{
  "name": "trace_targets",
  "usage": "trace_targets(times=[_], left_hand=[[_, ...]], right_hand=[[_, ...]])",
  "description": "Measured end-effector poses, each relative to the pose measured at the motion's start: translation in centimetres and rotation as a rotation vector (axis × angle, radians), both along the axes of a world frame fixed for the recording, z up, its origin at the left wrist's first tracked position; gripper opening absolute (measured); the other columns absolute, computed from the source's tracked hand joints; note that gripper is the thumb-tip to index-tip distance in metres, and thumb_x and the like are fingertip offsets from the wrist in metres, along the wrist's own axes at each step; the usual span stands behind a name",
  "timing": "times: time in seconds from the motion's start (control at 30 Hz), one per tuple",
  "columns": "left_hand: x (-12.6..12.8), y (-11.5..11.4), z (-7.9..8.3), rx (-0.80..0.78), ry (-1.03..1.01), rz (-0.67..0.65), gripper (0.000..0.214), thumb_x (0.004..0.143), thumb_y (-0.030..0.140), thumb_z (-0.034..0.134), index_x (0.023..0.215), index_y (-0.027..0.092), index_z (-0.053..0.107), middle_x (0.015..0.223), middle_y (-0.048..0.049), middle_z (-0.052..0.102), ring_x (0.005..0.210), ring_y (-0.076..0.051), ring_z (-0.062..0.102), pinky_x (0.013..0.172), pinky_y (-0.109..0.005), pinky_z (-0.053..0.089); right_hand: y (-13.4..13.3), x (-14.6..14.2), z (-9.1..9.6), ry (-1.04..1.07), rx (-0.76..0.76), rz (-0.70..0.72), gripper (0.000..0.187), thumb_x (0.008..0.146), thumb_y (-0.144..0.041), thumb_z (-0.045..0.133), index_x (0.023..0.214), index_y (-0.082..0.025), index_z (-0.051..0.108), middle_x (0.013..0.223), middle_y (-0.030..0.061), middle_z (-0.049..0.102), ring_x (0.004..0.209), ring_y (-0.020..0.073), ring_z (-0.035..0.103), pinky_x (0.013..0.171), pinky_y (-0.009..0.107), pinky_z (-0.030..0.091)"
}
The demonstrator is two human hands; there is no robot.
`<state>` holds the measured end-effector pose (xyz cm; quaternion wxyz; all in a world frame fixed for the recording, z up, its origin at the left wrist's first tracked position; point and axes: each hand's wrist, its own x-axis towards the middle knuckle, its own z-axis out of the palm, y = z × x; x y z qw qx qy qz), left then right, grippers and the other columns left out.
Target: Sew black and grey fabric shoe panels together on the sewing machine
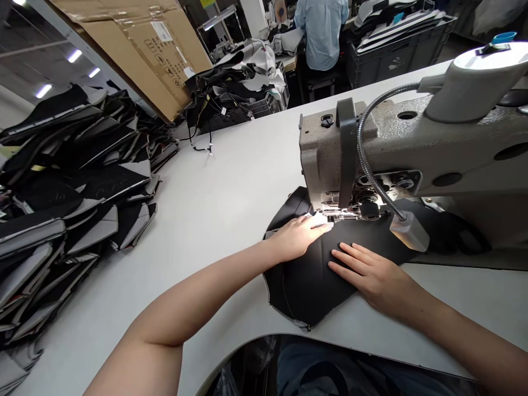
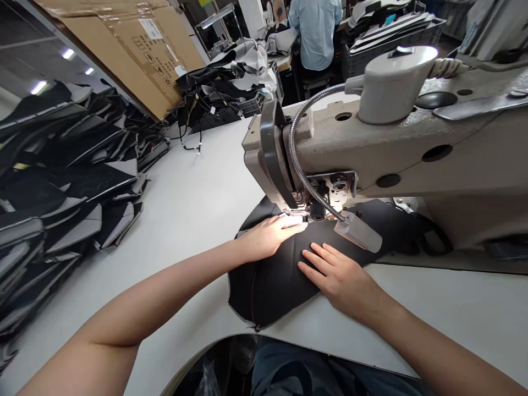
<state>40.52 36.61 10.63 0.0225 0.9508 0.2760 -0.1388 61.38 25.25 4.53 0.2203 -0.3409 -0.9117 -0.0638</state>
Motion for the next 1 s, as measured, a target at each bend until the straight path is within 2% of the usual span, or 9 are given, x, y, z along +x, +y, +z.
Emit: trace_targets(times=[0.07,0.17,0.33,0.57,0.73,0.87,0.93,1.0], left_hand=[[0.2,0.4,0.1,-0.03,-0.026,-0.022,0.062,0.084,0.0,0.032,0.142,0.021,0.035,0.146,-0.0051,0.037,0.133,-0.023,0.035,0.105,-0.036,0.038],[0.1,0.8,0.3,-0.066,-0.086,-0.059,0.058,0.085,0.001,0.033,0.139,0.02,0.039,0.145,-0.0044,0.04,0.133,-0.02,0.036,0.109,-0.036,0.035],[0.3,1.3,0.5,-0.137,-0.101,-0.067,0.056,0.084,0.0,0.033,0.137,0.017,0.043,0.146,-0.0044,0.039,0.135,-0.018,0.034,0.114,-0.033,0.028],[1.6,1.3,1.0,-0.149,-0.015,-0.037,0.049,0.089,0.004,0.032,0.135,0.014,0.044,0.145,-0.0068,0.041,0.136,-0.017,0.034,0.115,-0.031,0.025],[2.2,0.9,1.3,-0.184,0.026,0.03,0.049,0.088,0.002,0.034,0.135,0.013,0.044,0.145,-0.008,0.041,0.135,-0.017,0.035,0.114,-0.028,0.025],[3.0,0.6,1.6,-0.234,0.066,0.129,0.046,0.089,0.008,0.037,0.134,0.015,0.044,0.145,-0.0078,0.04,0.134,-0.019,0.036,0.111,-0.031,0.03],[3.4,0.4,1.8,-0.268,0.06,0.22,0.039,0.093,0.014,0.032,0.129,0.016,0.047,0.14,-0.007,0.047,0.127,-0.019,0.044,0.106,-0.03,0.036],[3.8,0.2,2.0,-0.285,0.049,0.305,0.038,0.097,0.018,0.024,0.125,0.018,0.049,0.133,-0.0064,0.053,0.117,-0.018,0.052,0.099,-0.029,0.043]], right_hand=[[0.1,0.0,-0.1,-0.004,-0.008,0.002,0.049,0.078,0.004,0.039,0.119,-0.01,0.062,0.127,0.015,0.057,0.122,0.0314,0.048,0.098,0.05,0.047],[0.1,-0.1,0.0,0.008,-0.029,0.01,0.045,0.078,-0.001,0.044,0.12,-0.008,0.061,0.128,0.018,0.056,0.124,0.0328,0.046,0.099,0.052,0.044],[0.3,-1.0,0.3,-0.035,0.01,0.049,0.043,0.08,-0.003,0.047,0.121,-0.007,0.06,0.127,0.0189,0.056,0.121,0.0326,0.049,0.099,0.05,0.044],[0.5,-3.5,0.3,-0.126,0.035,-0.049,0.038,0.083,-0.009,0.046,0.118,-0.004,0.062,0.125,0.0205,0.057,0.115,0.0345,0.054,0.093,0.048,0.048],[0.2,-5.2,0.0,-0.151,0.024,-0.131,0.039,0.085,-0.013,0.046,0.12,-0.004,0.061,0.126,0.0212,0.056,0.115,0.0351,0.053,0.092,0.048,0.048],[0.7,-7.5,0.7,-0.176,0.027,-0.232,0.039,0.084,-0.011,0.047,0.118,0.004,0.06,0.119,0.0292,0.057,0.107,0.0384,0.057,0.084,0.049,0.05],[1.4,-8.7,1.0,-0.199,-0.003,-0.256,0.038,0.084,-0.01,0.046,0.115,0.006,0.06,0.115,0.0311,0.058,0.104,0.0393,0.058,0.082,0.051,0.05],[2.3,-9.7,0.9,-0.169,-0.069,-0.209,0.038,0.083,-0.009,0.046,0.115,0.005,0.061,0.115,0.0295,0.059,0.106,0.039,0.056,0.088,0.053,0.047]])
